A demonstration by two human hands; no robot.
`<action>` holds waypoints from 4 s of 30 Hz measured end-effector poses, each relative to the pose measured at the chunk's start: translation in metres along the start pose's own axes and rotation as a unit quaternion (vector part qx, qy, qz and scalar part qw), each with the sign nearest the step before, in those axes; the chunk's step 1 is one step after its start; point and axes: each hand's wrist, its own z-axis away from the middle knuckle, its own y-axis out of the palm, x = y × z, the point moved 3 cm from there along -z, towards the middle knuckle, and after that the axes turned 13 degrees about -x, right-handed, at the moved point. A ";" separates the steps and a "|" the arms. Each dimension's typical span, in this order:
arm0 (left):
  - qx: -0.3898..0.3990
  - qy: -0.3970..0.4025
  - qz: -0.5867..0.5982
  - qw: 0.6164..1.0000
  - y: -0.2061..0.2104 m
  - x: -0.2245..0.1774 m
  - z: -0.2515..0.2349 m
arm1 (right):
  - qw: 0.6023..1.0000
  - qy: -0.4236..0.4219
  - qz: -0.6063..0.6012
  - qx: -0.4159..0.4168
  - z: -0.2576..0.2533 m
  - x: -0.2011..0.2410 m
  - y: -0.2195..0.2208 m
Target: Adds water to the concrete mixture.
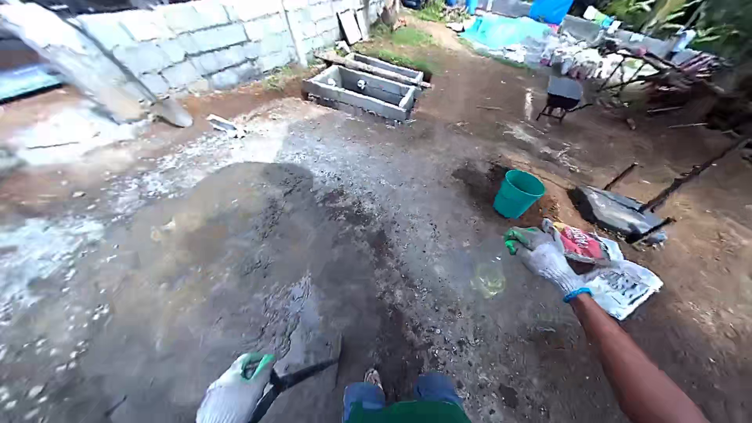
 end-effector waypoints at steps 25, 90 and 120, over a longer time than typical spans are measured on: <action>-0.105 -0.372 -0.060 0.920 0.069 -0.114 -0.020 | 0.715 -0.564 0.150 0.385 -0.298 0.464 0.499; -0.182 -0.480 -0.029 0.858 0.054 -0.103 -0.055 | 0.852 -0.400 0.097 0.323 -0.555 0.352 0.490; -0.201 -0.623 0.110 0.748 -0.022 -0.044 -0.159 | 0.830 -0.384 0.136 0.381 -0.654 0.531 0.640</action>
